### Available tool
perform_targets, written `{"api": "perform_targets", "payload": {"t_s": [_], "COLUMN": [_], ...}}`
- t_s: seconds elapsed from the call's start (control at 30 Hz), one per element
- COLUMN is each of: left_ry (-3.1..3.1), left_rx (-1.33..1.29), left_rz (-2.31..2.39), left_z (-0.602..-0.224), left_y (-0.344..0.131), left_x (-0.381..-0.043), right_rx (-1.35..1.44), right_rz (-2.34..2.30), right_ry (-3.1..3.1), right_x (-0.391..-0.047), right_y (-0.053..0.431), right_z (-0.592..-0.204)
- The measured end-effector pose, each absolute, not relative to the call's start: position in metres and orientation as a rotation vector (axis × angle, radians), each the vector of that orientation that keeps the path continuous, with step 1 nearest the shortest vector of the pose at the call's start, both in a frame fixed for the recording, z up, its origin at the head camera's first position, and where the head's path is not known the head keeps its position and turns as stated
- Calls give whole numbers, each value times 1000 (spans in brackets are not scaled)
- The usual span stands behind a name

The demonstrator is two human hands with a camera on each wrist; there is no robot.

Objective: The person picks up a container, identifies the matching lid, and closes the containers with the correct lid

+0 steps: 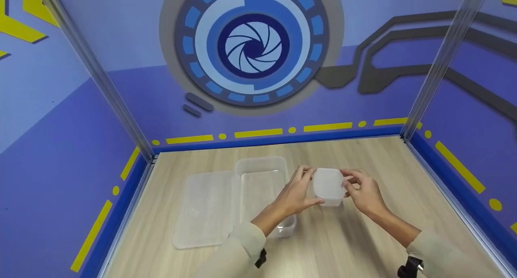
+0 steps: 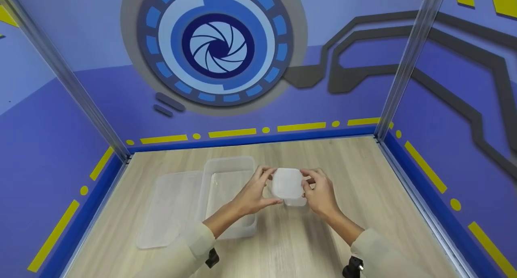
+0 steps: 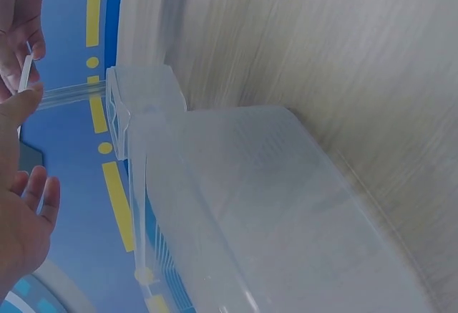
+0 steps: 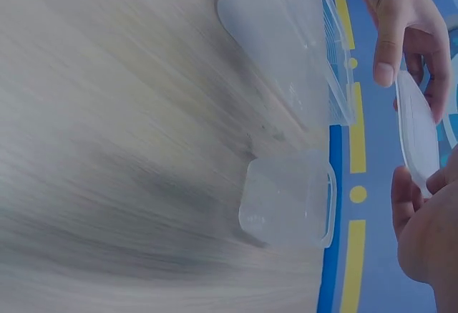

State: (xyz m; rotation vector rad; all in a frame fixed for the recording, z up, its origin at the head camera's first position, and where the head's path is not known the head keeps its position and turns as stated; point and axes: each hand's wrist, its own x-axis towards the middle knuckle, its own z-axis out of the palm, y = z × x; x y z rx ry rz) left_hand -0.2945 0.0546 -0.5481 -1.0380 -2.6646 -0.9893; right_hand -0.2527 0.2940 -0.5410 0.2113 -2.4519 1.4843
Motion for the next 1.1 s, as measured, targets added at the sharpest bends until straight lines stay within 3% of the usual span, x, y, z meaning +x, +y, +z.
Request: {"api": "perform_targets", "payload": {"t_s": [1.1], "left_ry": [-2890], "left_rx": [-888], "left_rz": [-1134], "left_z": [-546], "left_y": [48], "left_x": [-305], "right_rx": [526], "right_rz": [1298], "right_ry": [-2637], "right_x": [-263], "right_y": [308], "right_z": [-554]}}
